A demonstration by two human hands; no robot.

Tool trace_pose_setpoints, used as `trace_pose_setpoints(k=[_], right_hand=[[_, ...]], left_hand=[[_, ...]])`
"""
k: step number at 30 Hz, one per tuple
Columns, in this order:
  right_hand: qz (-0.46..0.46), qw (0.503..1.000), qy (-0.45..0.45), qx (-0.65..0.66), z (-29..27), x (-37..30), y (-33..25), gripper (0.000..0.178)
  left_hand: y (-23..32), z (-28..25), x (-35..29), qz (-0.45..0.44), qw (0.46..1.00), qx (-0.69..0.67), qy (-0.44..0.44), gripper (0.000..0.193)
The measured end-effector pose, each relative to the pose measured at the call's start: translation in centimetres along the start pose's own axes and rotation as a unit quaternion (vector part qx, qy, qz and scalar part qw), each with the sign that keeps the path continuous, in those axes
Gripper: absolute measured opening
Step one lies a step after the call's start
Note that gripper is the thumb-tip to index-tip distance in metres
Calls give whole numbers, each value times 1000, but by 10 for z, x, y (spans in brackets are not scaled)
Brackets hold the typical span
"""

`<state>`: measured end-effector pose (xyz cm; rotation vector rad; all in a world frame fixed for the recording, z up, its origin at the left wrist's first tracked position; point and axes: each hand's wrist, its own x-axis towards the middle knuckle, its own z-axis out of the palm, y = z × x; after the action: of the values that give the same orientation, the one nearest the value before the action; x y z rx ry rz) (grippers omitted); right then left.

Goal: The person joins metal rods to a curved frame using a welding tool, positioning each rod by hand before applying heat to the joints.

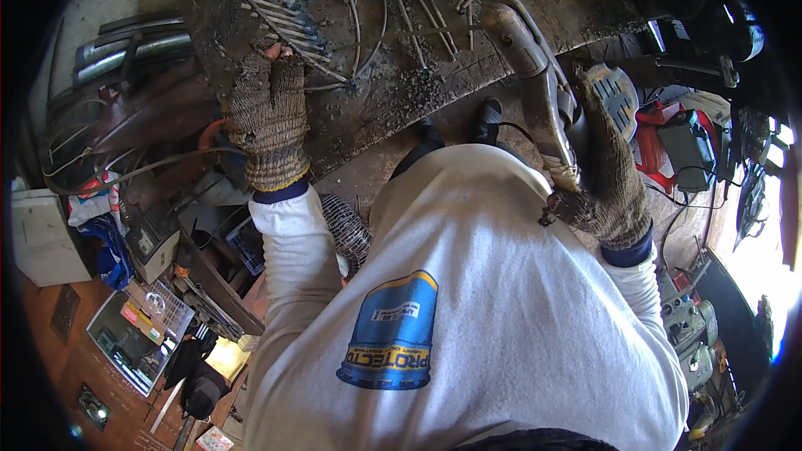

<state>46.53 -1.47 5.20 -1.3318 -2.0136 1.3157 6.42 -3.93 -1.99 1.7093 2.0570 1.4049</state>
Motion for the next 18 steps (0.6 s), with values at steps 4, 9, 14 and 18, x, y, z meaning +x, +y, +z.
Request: trace_pose_setpoints(k=[4,9,14,18], right_hand=[[-17,999,-3,31,2,2,6,119],[-3,999,-3,41,2,0,6,122],[3,995,-52,79,-2,-1,9,123],[-4,994,-44,102,1,-1,12,122]], left_hand=[[4,-5,5,68,990,121,-20,24],[-14,1,-3,-15,999,-45,-2,24],[-21,1,-4,-47,995,-87,-19,27],[-20,0,-2,3,999,-35,-30,30]])
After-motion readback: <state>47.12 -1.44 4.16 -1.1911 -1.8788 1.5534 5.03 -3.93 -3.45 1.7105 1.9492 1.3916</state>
